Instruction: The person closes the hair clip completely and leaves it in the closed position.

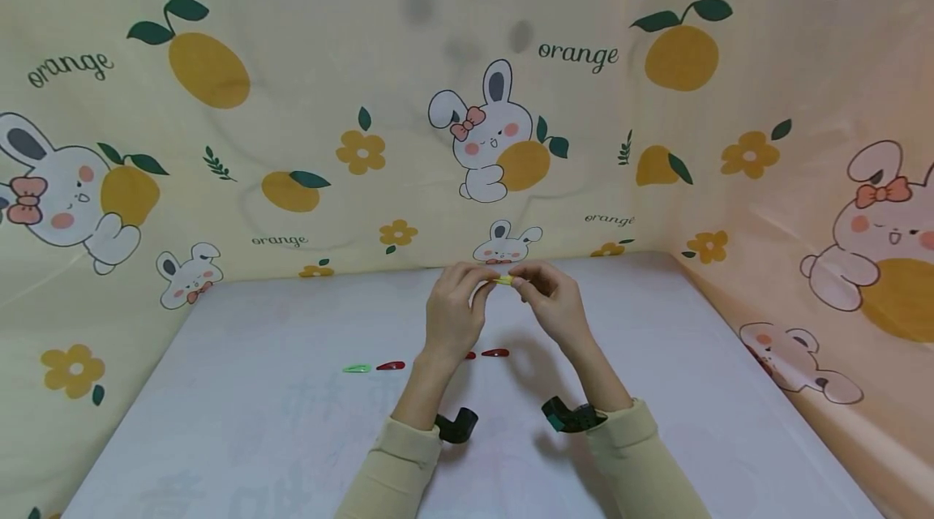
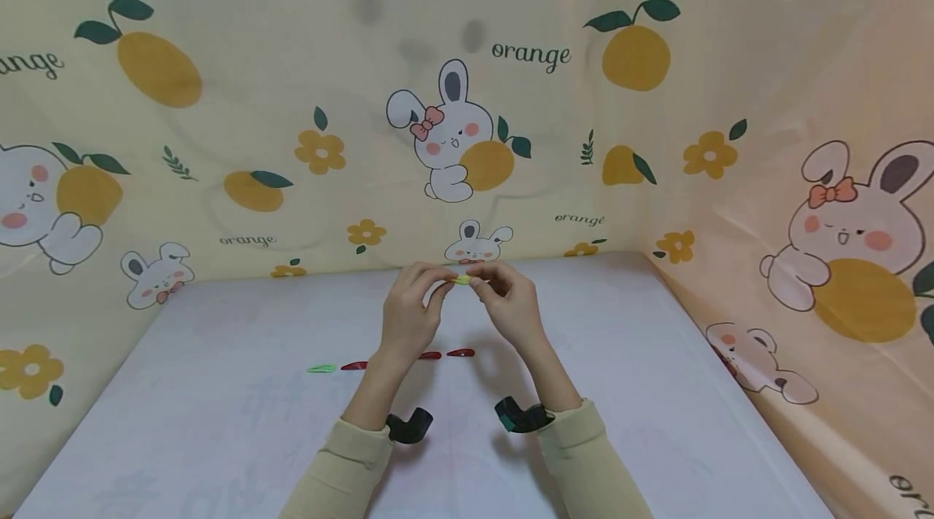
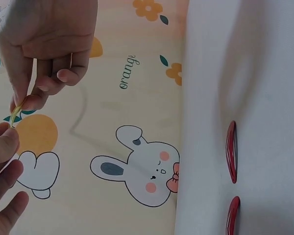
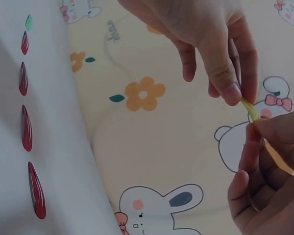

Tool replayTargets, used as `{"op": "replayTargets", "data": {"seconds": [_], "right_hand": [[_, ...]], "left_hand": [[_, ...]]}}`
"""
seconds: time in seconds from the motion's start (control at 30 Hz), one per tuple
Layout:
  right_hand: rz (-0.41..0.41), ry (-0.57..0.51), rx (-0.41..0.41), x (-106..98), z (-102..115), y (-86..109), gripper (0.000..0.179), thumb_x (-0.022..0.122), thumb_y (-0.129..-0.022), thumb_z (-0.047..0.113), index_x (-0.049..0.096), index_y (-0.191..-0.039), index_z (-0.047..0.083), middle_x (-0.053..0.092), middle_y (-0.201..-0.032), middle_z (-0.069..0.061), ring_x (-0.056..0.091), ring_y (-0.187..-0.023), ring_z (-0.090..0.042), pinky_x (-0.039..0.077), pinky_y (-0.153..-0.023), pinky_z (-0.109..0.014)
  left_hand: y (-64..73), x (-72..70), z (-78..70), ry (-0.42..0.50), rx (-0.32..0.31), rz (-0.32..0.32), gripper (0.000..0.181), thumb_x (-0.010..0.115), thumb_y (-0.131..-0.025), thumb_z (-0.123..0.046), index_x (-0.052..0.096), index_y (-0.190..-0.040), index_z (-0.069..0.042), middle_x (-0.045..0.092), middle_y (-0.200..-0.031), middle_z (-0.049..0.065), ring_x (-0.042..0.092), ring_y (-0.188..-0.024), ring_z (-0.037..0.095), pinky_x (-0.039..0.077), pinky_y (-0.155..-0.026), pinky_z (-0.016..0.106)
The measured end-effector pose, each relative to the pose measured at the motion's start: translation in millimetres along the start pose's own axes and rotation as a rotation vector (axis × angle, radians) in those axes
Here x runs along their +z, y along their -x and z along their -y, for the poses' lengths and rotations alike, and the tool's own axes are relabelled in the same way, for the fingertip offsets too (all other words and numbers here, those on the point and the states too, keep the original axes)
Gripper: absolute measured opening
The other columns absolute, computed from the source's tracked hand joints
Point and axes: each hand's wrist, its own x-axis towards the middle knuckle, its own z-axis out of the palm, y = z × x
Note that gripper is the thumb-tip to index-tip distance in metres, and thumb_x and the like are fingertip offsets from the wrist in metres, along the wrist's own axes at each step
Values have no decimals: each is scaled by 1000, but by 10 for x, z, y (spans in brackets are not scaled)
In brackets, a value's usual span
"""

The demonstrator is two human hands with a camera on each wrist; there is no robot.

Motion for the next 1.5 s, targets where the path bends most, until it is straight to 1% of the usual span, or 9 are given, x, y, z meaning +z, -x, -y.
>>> {"op": "replayTargets", "data": {"seconds": [0.17,0.33,0.43,0.53,0.7,0.93,1.13,1.27,1.5], "right_hand": [[28,-21,32,-7,-1,-10,15,68,-102,14,73,-112,3,65,-99,-14,57,-80,-18,44,-65,-25],[41,43,20,-5,17,-4,17,71,-100,14,73,-115,6,68,-105,-12,63,-86,-21,50,-73,-28],[44,125,-24,-13,9,-8,18,73,-98,12,74,-116,9,70,-110,-10,66,-92,-25,53,-80,-34],[44,213,-87,-29,6,-12,20,75,-96,10,75,-117,9,72,-112,-8,67,-94,-26,54,-82,-37],[27,290,-180,-64,3,-26,20,76,-95,8,76,-116,8,73,-109,-8,69,-90,-24,55,-77,-32],[25,315,-204,-115,-80,-6,18,77,-93,6,76,-112,5,74,-106,-11,69,-85,-23,55,-74,-29],[43,368,-204,-166,-182,22,18,78,-93,6,77,-111,4,74,-102,-10,67,-81,-20,54,-70,-27],[62,397,-214,-215,-229,35,17,78,-93,6,77,-110,5,74,-99,-8,66,-81,-19,54,-70,-28],[97,445,-197,-311,-334,76,16,77,-94,6,78,-110,6,74,-99,-6,65,-82,-19,54,-69,-29]], "left_hand": [[10,-21,-5,-10,-6,-1,11,77,-93,-5,78,-104,-9,71,-105,4,65,-101,22,56,-86,34],[20,-36,-7,-27,-19,0,11,77,-94,-7,78,-105,-8,71,-105,4,65,-100,23,56,-85,35],[25,-29,-13,-42,-30,4,12,77,-94,-8,78,-106,-8,70,-105,5,65,-100,23,56,-85,36],[23,-15,-20,-52,-36,9,12,77,-94,-8,77,-106,-8,70,-104,5,65,-99,22,56,-84,36],[5,22,-9,-57,-38,26,12,77,-94,-10,77,-106,-8,70,-102,4,65,-98,22,56,-82,35],[14,80,18,-69,-68,102,11,78,-94,-13,77,-105,-11,72,-104,1,66,-105,21,56,-87,35],[52,127,9,-78,-91,166,10,78,-94,-15,77,-103,-11,72,-100,0,66,-99,21,56,-82,37],[72,160,-9,-93,-108,200,9,79,-94,-16,78,-102,-12,72,-100,-1,67,-99,21,56,-82,38],[111,230,-33,-120,-148,307,9,78,-95,-18,78,-102,-14,72,-101,-2,66,-99,18,55,-83,33]]}}
